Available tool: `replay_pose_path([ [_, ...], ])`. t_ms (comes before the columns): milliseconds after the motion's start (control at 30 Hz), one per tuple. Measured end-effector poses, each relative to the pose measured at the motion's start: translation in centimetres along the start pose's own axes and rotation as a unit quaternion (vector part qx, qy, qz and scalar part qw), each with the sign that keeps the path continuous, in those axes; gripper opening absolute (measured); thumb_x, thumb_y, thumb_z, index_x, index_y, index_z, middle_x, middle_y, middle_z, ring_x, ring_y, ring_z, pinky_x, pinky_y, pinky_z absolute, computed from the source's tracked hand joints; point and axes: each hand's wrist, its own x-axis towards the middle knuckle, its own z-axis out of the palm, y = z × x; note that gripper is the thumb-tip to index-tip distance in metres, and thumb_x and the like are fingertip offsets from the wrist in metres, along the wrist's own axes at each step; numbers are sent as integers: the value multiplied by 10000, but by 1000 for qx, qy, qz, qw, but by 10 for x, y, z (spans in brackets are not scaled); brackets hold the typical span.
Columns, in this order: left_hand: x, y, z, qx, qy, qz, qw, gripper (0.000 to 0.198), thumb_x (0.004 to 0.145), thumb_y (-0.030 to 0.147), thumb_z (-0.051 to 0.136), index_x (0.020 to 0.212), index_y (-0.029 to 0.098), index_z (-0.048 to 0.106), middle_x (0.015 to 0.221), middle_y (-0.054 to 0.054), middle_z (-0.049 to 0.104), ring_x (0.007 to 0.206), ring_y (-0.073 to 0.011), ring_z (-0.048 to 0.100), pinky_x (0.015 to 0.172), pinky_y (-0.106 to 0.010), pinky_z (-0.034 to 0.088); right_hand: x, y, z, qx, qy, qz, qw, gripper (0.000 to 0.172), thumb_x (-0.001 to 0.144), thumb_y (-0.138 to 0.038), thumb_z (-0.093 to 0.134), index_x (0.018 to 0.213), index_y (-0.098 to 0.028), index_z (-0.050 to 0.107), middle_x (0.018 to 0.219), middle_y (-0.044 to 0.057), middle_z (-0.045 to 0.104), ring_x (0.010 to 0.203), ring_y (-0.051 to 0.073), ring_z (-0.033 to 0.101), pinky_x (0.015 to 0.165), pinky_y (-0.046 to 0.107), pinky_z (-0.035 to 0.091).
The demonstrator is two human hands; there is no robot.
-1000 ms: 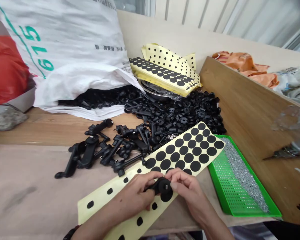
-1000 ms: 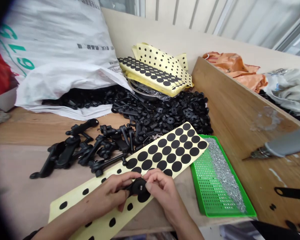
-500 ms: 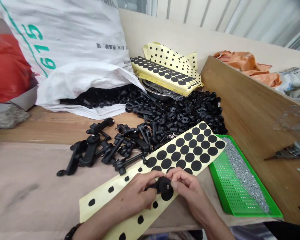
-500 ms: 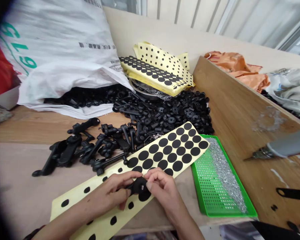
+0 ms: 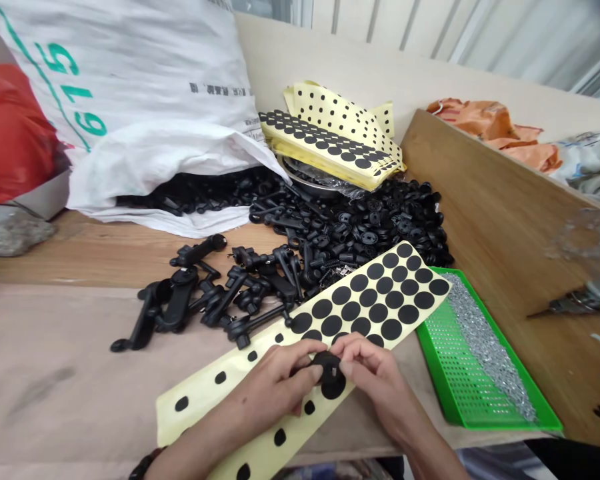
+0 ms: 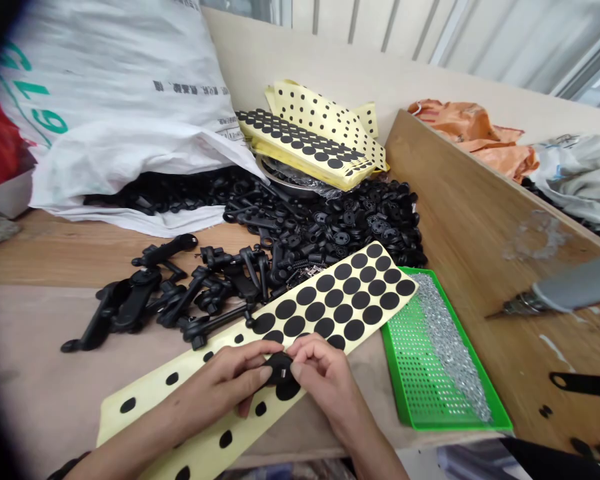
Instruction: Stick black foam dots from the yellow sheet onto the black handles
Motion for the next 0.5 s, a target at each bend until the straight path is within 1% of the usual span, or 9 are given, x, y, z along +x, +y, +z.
replay_pose_path([
  [67,0,-2,2,21,11,5,1000,265,870,290,448,1058,185,601,544,79,479,453,-97,475,488,-198,364,-1,-1,1,-9,-1,-5,1000,146,750,-234,653,621,-192,597,875,41,606,817,185,548,716,279,429],
  [167,-1,-4,5,31,36,-6,999,302,849,279,456,1096,170,593,549,73,489,431,-95,443,457,-200,339,-1,-2,3,-29,1,-10,1000,129,744,-221,645,627,-189,599,864,42,594,782,174,552,673,269,437],
  [233,-1,-5,8,26,56,-14,998,316,845,293,464,1103,165,594,548,71,479,422,-92,413,435,-197,317,0,-3,6,-45,2,-13,999,130,729,-220,652,618,-184,595,847,40,583,739,162,549,625,259,436],
  [333,-1,-7,11,27,85,-6,996,301,854,342,485,1055,170,626,562,58,481,445,-91,377,421,-190,303,1,-4,8,-56,7,-23,998,136,710,-216,671,602,-177,596,822,37,577,697,147,539,581,245,430],
  [433,-3,-8,10,33,103,11,994,323,857,375,509,1083,176,628,570,59,471,448,-89,392,425,-188,314,-1,-6,6,-26,10,-20,999,127,723,-235,690,623,-171,646,814,36,601,716,143,553,612,238,446],
  [500,-5,-7,8,29,114,27,993,326,857,376,516,1090,174,624,558,65,455,439,-88,410,429,-188,319,-4,-6,4,28,0,8,1000,127,756,-268,683,684,-166,704,875,50,643,757,145,577,684,248,468],
])
